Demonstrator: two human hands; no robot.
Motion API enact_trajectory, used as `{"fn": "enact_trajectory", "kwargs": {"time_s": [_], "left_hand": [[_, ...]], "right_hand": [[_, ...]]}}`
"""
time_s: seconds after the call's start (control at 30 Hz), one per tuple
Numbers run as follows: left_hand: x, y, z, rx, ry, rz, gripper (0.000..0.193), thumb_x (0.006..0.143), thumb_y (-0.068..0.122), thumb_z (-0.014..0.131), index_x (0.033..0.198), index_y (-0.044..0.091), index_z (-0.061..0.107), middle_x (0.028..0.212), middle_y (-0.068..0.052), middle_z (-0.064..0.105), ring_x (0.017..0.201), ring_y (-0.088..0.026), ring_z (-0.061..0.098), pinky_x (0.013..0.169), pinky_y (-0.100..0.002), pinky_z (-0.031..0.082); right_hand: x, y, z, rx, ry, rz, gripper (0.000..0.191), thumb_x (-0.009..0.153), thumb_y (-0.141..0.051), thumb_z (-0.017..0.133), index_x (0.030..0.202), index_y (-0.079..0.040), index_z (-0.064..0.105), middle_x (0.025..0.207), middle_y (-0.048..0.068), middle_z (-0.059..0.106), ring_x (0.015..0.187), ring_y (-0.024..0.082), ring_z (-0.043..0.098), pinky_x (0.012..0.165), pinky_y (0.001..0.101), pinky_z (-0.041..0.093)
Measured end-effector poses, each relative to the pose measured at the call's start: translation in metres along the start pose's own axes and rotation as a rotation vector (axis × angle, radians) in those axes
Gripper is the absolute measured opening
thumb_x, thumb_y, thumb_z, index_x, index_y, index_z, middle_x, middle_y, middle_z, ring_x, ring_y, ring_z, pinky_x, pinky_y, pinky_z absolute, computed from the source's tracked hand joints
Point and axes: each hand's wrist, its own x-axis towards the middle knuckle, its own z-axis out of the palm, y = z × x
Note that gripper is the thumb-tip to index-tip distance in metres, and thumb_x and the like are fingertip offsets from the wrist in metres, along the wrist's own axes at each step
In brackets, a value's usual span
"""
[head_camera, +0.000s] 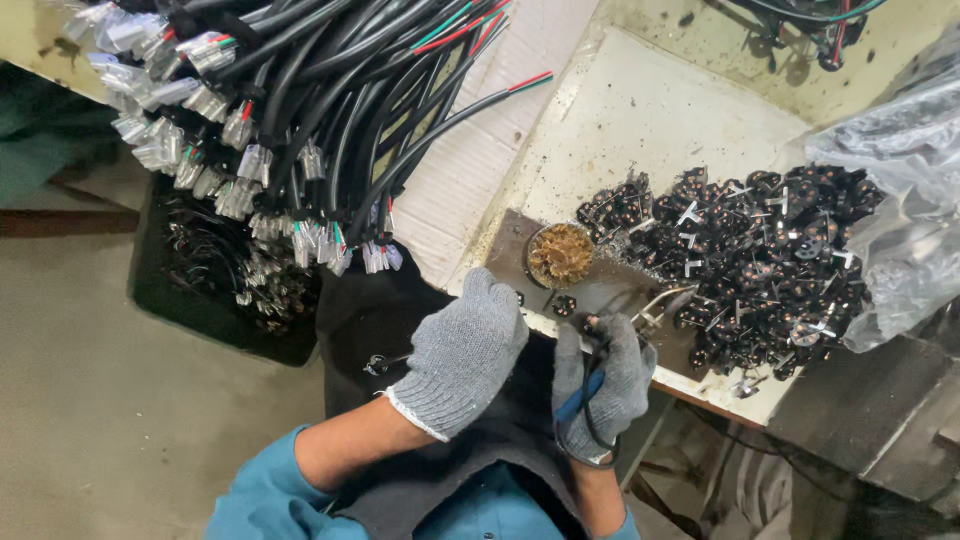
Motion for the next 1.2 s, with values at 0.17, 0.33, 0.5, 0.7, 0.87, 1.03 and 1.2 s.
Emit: {"fn": "enact_trajectory", "kwargs": {"time_s": [0.17,0.33,0.5,0.7,0.87,1.03,1.2], "left_hand": [[0.004,0.001,-0.001,-0.019,-0.069,-0.02,0.017,0.088,0.024,0.067,0.086,0.009,0.061,0.092,-0.014,0.058,0.06,-0.03,0.066,0.044,-0.043,0.052],[0.008,0.001,-0.006,-0.043,-0.121,-0.021,0.019,0.088,0.025,0.068,0.088,0.008,0.06,0.094,-0.015,0.057,0.061,-0.032,0.066,0.046,-0.045,0.053],[0.011,0.001,-0.005,-0.083,-0.144,-0.029,0.019,0.087,0.024,0.069,0.091,0.009,0.059,0.097,-0.016,0.057,0.063,-0.034,0.066,0.047,-0.046,0.053],[0.007,0.0,-0.002,-0.197,-0.039,0.0,0.019,0.087,0.018,0.071,0.093,0.008,0.057,0.098,-0.016,0.057,0.066,-0.035,0.066,0.052,-0.044,0.054],[-0.011,-0.024,0.027,-0.386,0.265,0.122,0.035,0.084,0.009,0.078,0.111,0.005,0.056,0.116,-0.016,0.059,0.088,-0.036,0.067,0.071,-0.04,0.056],[-0.053,-0.056,0.021,-0.446,0.084,0.067,0.043,0.078,-0.001,0.075,0.12,0.003,0.065,0.113,-0.014,0.065,0.098,-0.034,0.068,0.084,-0.037,0.057],[-0.015,0.007,-0.104,-0.374,-0.159,0.731,0.035,0.08,0.01,0.074,0.114,0.011,0.07,0.101,-0.009,0.071,0.084,-0.026,0.07,0.07,-0.035,0.056]], "right_hand": [[0.022,0.008,-0.012,-0.065,-0.167,0.047,0.033,0.094,0.002,0.073,0.126,-0.003,0.064,0.106,0.016,0.072,0.1,0.036,0.068,0.097,0.0421,0.055],[0.033,0.024,-0.011,-0.131,-0.195,-0.122,0.031,0.096,0.001,0.076,0.125,-0.002,0.067,0.108,0.019,0.071,0.1,0.04,0.07,0.099,0.0463,0.056],[0.009,0.031,-0.006,-0.345,-0.296,-0.289,0.034,0.083,0.002,0.076,0.116,-0.005,0.073,0.106,0.024,0.074,0.096,0.041,0.072,0.085,0.0424,0.058],[0.007,0.043,-0.013,-0.048,-0.133,-0.249,0.029,0.085,0.003,0.079,0.112,-0.005,0.073,0.095,0.015,0.07,0.09,0.032,0.071,0.079,0.0377,0.057],[0.021,0.04,-0.008,0.091,-0.191,-0.05,0.024,0.088,0.005,0.079,0.11,-0.001,0.073,0.087,0.01,0.068,0.076,0.021,0.068,0.079,0.0389,0.057],[0.031,0.055,-0.011,0.027,-0.108,-0.181,0.024,0.082,-0.002,0.077,0.102,-0.005,0.066,0.094,0.018,0.07,0.089,0.034,0.07,0.084,0.0424,0.056],[0.029,0.059,-0.019,0.142,-0.157,-0.11,0.027,0.086,-0.001,0.076,0.112,-0.001,0.068,0.093,0.014,0.07,0.085,0.035,0.069,0.079,0.0413,0.056]]}}
